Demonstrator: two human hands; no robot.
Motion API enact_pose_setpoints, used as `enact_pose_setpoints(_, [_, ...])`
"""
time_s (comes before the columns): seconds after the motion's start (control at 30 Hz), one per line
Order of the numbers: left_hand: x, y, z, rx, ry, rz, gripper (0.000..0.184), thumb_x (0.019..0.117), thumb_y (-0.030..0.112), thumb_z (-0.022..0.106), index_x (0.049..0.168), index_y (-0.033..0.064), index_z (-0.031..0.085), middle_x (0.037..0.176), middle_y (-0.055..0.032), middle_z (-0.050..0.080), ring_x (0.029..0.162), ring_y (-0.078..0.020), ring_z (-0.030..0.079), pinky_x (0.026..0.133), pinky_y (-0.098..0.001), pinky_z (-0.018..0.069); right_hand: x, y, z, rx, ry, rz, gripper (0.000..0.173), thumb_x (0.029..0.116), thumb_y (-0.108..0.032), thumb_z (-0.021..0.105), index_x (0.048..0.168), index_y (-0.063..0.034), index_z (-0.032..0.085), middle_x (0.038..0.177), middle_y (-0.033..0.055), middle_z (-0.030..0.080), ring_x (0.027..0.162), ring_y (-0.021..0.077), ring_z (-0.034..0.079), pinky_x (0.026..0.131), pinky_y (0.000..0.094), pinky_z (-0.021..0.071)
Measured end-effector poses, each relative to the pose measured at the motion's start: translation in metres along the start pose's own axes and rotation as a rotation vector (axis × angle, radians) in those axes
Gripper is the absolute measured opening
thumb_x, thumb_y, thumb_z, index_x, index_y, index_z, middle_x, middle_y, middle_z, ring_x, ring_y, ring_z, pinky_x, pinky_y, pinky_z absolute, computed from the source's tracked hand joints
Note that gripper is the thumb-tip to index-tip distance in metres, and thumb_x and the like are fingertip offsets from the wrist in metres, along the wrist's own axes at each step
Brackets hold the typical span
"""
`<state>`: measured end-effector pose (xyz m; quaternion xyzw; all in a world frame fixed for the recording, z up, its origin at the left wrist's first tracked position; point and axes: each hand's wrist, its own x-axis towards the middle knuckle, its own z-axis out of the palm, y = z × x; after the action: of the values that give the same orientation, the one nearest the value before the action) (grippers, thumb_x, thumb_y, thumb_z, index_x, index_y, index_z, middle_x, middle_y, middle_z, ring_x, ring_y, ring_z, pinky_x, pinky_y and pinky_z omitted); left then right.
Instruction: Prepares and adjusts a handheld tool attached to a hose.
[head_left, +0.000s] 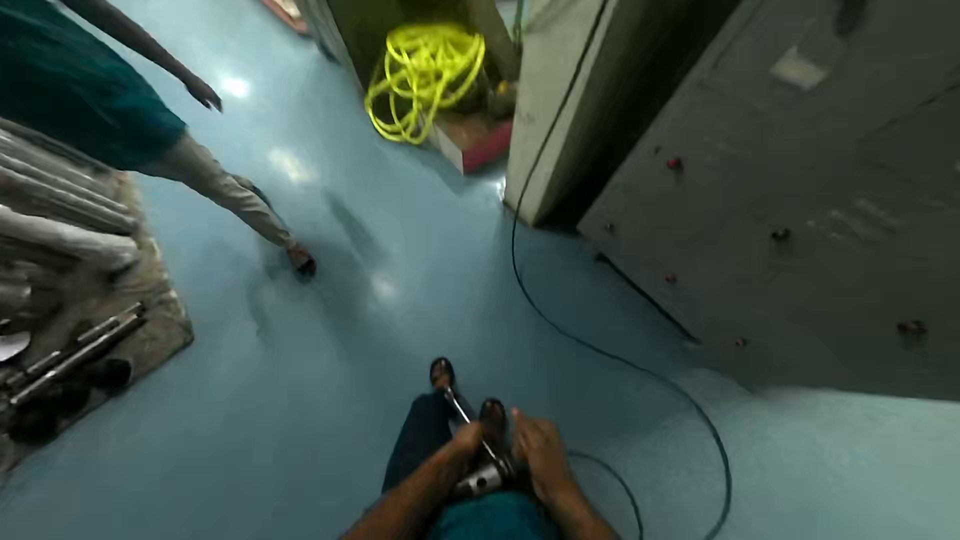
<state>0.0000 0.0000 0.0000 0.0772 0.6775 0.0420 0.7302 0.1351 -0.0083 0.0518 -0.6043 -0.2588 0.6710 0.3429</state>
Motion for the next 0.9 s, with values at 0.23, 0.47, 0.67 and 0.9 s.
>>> enact_pose_setpoints(0.23, [0.025, -0.012, -0.005, 0.014, 0.029, -0.120, 0.017, 0.1035, 0.013, 0.046, 0.109, -0.0009, 0.054, 0.080, -0.0111, 0.058, 0.060, -0.0186, 0.058, 0.057, -0.0348, 0.0529, -0.014, 0.013, -0.006, 0.152, 0.014, 0.000, 0.048, 0.1032, -0.020, 0.042, 0.056, -0.0224, 0.039, 0.049, -0.0122, 0.032, 0.043, 0.0025, 0.033, 0.047, 0.0236, 0.0333])
enact_pose_setpoints(0.47, [0.032, -0.014, -0.010, 0.013, 0.069, -0.153, 0.040, 0.1108, 0.034, 0.037, 0.113, -0.0009, 0.055, 0.079, -0.0104, 0.060, 0.058, -0.0190, 0.060, 0.056, -0.0338, 0.0536, -0.016, 0.011, -0.003, 0.161, 0.019, 0.001, 0.049, 0.1017, -0.017, 0.042, 0.054, -0.0226, 0.038, 0.048, -0.0119, 0.033, 0.043, 0.0022, 0.033, 0.047, 0.0233, 0.0335])
enact_pose_setpoints(0.67, [0.030, -0.012, -0.011, 0.080, 0.056, -0.109, 0.047, 0.1121, 0.039, 0.032, 0.106, -0.0006, 0.057, 0.072, -0.0086, 0.059, 0.054, -0.0171, 0.058, 0.053, -0.0324, 0.0525, -0.027, 0.006, -0.009, -0.036, -0.076, 0.026, 0.048, 0.1078, -0.025, 0.037, 0.063, -0.0150, 0.050, 0.056, -0.0063, 0.051, 0.050, 0.0061, 0.050, 0.052, 0.0256, 0.0459])
enact_pose_setpoints(0.9, [0.034, -0.013, -0.006, 0.145, 0.057, -0.024, 0.050, 0.1117, 0.040, 0.033, 0.110, -0.0025, 0.060, 0.081, -0.0134, 0.065, 0.063, -0.0213, 0.064, 0.061, -0.0378, 0.0561, -0.024, -0.061, -0.024, -1.016, -0.471, 0.424, 0.039, 0.1122, -0.019, 0.035, 0.143, -0.0009, 0.051, 0.134, 0.0186, 0.063, 0.123, 0.0303, 0.063, 0.106, 0.0473, 0.0482])
